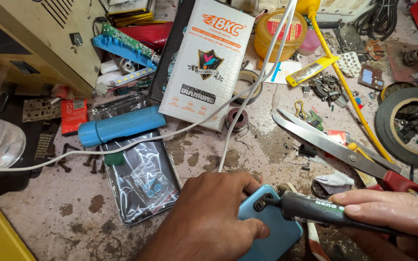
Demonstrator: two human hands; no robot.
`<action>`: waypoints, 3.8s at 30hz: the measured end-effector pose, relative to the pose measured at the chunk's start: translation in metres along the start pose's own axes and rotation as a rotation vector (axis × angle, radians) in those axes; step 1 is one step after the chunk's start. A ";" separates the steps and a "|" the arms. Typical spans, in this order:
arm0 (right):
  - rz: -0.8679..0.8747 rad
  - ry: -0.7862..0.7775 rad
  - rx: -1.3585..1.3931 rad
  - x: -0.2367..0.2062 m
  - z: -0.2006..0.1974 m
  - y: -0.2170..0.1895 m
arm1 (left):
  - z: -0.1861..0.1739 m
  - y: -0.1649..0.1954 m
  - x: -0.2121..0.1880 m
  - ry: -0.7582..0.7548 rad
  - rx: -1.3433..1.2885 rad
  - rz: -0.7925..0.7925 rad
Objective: The person applies adhesive from a black glue tube around the camera area on the back of a blue smartphone, presses a camera lens glass into place, and wipes the edges. They then open the phone's back cover, exposing the battery and internals, and continue applying glue along the inside edge of the housing.
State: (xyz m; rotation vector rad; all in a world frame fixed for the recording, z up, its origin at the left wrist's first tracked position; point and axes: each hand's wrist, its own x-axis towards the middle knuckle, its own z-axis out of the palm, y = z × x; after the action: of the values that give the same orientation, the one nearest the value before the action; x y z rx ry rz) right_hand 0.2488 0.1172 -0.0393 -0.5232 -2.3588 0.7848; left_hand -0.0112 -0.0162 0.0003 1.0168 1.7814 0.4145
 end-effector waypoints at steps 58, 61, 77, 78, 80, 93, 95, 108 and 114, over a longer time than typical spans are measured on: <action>0.110 0.078 0.085 -0.020 0.004 0.011 | 0.001 -0.002 0.002 0.013 -0.005 0.004; 0.168 0.151 0.074 -0.023 0.007 0.012 | 0.002 -0.002 0.002 0.024 0.007 0.010; 0.055 -0.030 0.087 -0.011 0.003 -0.003 | 0.001 -0.003 0.003 0.019 -0.013 0.043; 0.061 -0.036 0.111 -0.011 0.004 -0.004 | 0.001 -0.003 0.003 0.020 -0.015 0.046; 0.046 -0.022 0.164 -0.009 0.005 -0.004 | 0.001 -0.003 0.003 0.014 -0.017 0.035; 0.039 -0.013 0.119 0.001 0.006 -0.014 | -0.002 0.001 0.002 -0.015 -0.006 -0.013; 0.079 -0.043 0.118 0.002 0.004 -0.015 | -0.002 0.001 0.001 -0.012 -0.006 -0.011; 0.116 0.077 0.134 -0.011 0.006 -0.001 | 0.000 -0.002 0.002 0.001 -0.009 0.004; 0.167 0.080 0.106 -0.014 0.006 -0.003 | 0.000 -0.003 0.002 0.016 -0.001 0.019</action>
State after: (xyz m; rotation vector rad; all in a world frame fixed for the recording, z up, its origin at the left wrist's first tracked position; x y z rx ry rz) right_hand 0.2543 0.1052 -0.0471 -0.6999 -2.2078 0.9409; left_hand -0.0125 -0.0159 -0.0030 1.0335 1.7867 0.4366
